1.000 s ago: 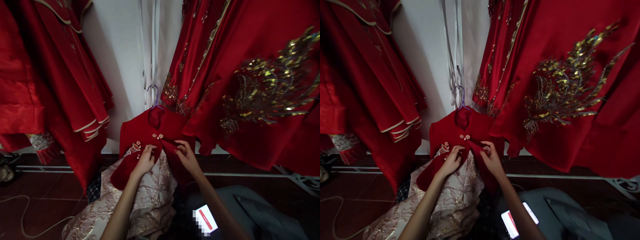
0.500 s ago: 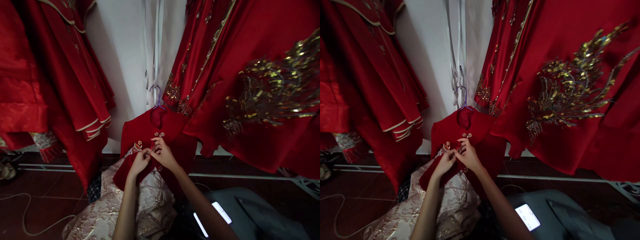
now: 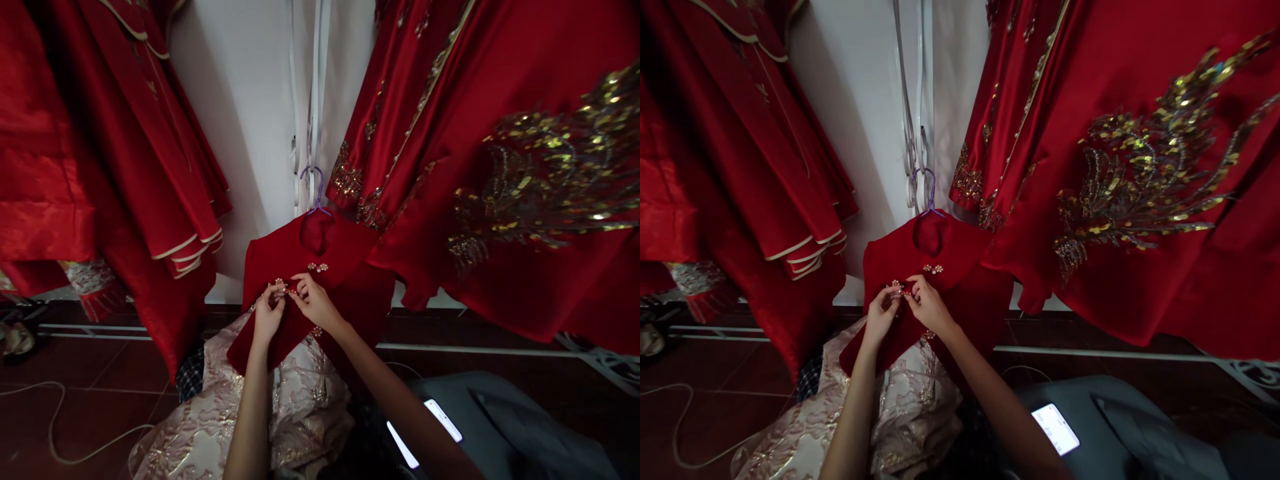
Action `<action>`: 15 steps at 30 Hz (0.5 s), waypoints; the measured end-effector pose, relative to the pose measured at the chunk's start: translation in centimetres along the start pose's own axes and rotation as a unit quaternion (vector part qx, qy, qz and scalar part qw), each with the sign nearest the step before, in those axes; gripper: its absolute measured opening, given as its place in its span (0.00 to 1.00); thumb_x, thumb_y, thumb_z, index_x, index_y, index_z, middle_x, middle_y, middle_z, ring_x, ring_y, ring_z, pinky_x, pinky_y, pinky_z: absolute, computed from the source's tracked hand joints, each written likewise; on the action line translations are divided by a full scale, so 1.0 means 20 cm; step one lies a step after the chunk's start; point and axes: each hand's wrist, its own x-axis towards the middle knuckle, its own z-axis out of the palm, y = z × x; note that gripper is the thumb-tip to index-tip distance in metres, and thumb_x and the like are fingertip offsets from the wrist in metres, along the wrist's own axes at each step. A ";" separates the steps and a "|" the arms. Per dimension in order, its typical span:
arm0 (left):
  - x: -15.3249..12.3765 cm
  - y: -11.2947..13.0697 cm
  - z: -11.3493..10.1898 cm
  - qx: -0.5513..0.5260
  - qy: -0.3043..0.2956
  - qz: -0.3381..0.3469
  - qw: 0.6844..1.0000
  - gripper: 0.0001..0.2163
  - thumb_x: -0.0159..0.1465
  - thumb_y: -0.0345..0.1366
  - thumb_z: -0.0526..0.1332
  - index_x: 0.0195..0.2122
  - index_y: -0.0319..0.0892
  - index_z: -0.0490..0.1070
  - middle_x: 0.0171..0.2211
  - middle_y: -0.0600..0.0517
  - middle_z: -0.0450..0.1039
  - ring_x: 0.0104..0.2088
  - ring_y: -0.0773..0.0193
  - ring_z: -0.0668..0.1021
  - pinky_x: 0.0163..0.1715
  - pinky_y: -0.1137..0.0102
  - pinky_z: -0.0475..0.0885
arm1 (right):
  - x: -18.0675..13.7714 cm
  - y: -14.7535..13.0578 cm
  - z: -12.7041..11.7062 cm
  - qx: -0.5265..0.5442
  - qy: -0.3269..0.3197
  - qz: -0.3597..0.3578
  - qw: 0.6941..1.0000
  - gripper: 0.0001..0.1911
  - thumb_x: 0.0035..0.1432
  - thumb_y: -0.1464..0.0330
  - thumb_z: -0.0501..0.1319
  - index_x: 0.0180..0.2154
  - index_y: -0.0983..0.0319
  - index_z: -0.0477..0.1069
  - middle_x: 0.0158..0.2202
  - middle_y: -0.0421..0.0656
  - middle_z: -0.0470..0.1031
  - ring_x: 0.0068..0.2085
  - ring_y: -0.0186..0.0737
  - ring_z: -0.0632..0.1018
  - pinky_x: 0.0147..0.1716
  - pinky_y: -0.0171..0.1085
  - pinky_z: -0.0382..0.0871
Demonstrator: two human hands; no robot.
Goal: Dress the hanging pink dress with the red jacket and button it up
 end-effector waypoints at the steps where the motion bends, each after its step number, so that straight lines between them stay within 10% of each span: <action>1: 0.00 0.00 0.00 -0.004 0.001 -0.004 1.000 0.12 0.56 0.31 0.58 0.42 0.38 0.69 0.39 0.46 0.75 0.38 0.65 0.78 0.41 0.68 0.73 | 0.00 0.00 0.00 0.004 0.003 0.000 1.000 0.19 0.54 0.71 0.56 0.49 0.59 0.59 0.31 0.38 0.64 0.28 0.32 0.70 0.25 0.31 0.68; 15: -0.02 0.05 -0.03 0.146 0.075 0.068 0.984 0.10 0.56 0.39 0.62 0.37 0.43 0.77 0.37 0.50 0.78 0.38 0.62 0.78 0.45 0.67 0.71 | 0.00 -0.01 0.05 -0.049 0.038 -0.016 0.998 0.17 0.58 0.71 0.52 0.50 0.59 0.59 0.35 0.42 0.66 0.32 0.34 0.72 0.35 0.35 0.70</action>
